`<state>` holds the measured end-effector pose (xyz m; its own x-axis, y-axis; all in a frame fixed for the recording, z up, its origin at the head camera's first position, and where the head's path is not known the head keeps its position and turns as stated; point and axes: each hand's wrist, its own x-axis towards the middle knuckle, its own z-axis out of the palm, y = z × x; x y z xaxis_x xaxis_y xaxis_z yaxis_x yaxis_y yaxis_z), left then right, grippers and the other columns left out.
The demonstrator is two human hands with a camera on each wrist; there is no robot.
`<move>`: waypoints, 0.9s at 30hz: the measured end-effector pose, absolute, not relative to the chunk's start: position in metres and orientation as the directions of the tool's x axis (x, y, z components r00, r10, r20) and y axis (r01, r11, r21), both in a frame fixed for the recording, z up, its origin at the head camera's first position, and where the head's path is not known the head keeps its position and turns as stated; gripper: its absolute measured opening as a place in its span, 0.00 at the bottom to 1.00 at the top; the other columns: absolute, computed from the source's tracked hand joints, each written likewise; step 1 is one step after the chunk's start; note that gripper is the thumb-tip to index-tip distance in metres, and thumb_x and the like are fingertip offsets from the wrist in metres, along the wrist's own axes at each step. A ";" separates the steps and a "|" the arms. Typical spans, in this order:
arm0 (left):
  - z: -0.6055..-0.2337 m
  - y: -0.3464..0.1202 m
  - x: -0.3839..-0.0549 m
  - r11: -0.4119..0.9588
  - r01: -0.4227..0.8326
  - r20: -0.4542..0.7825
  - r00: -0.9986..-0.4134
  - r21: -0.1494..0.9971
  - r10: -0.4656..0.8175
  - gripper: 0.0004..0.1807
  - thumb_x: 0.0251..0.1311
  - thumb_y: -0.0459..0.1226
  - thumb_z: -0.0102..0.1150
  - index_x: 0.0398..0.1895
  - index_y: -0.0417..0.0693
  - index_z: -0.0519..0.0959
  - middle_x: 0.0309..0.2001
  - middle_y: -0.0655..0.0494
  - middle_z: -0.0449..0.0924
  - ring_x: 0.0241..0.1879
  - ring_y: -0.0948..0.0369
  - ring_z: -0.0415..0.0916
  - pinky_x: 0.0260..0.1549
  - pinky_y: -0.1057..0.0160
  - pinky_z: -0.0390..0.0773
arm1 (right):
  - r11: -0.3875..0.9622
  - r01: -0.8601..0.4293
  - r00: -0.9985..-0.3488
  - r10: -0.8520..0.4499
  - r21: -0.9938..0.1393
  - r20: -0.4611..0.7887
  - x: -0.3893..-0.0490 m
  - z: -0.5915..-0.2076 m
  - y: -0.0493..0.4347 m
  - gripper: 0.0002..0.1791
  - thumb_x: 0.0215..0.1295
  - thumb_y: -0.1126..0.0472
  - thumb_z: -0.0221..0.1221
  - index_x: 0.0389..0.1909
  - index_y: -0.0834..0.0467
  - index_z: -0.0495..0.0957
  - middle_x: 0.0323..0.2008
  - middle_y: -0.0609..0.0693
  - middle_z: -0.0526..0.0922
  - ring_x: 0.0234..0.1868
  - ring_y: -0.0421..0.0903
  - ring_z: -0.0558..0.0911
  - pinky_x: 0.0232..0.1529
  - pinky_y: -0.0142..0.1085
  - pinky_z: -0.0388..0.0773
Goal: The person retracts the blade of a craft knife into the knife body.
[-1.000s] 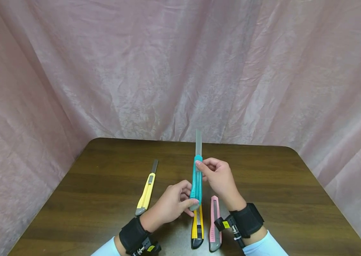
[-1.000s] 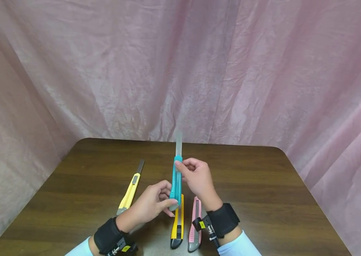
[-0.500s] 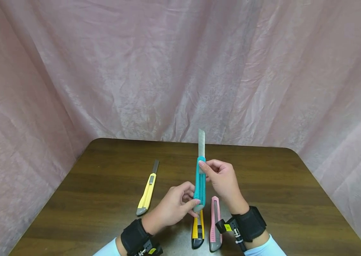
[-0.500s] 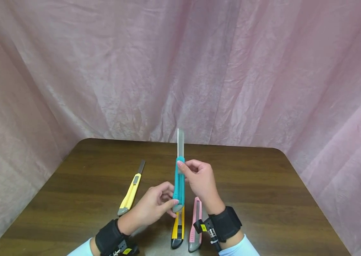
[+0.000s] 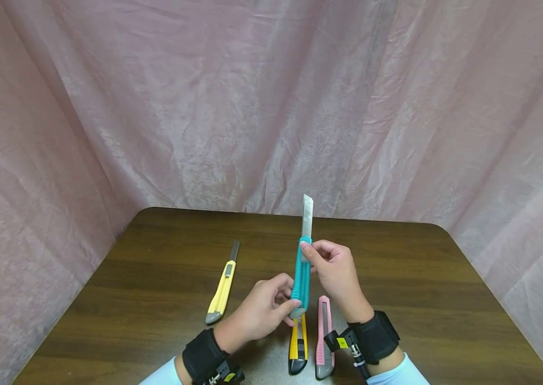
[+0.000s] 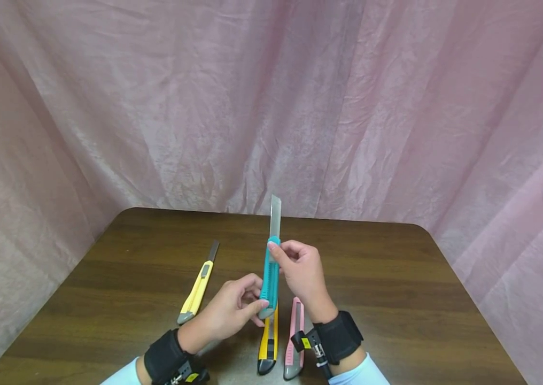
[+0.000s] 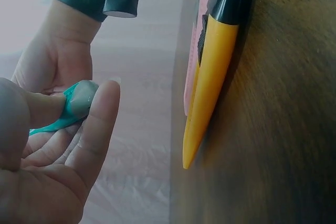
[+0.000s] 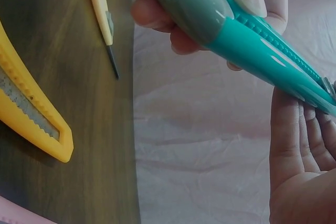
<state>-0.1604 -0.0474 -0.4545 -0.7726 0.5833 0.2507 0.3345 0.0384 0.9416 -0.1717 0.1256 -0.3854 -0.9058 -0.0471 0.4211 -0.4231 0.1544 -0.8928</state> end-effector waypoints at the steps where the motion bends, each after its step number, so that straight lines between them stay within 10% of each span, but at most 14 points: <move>1: -0.454 -0.048 -0.160 0.044 0.338 0.250 -0.772 0.940 0.584 0.10 0.61 0.27 0.57 0.42 0.44 0.69 0.33 0.52 0.77 0.30 0.54 0.80 0.23 0.59 0.84 | 0.153 -0.425 -0.905 -0.046 -0.892 0.423 -0.172 -0.385 0.125 0.09 0.65 0.64 0.60 0.28 0.65 0.80 0.23 0.58 0.79 0.24 0.55 0.78 0.25 0.44 0.83; 27: -0.451 -0.048 -0.156 0.081 0.375 0.258 -0.763 0.923 0.592 0.10 0.62 0.27 0.56 0.44 0.43 0.69 0.32 0.51 0.77 0.26 0.56 0.80 0.21 0.59 0.83 | 0.178 -0.492 -0.870 -0.054 -0.852 0.491 -0.173 -0.393 0.127 0.08 0.66 0.64 0.58 0.30 0.64 0.81 0.22 0.56 0.79 0.22 0.59 0.73 0.21 0.31 0.78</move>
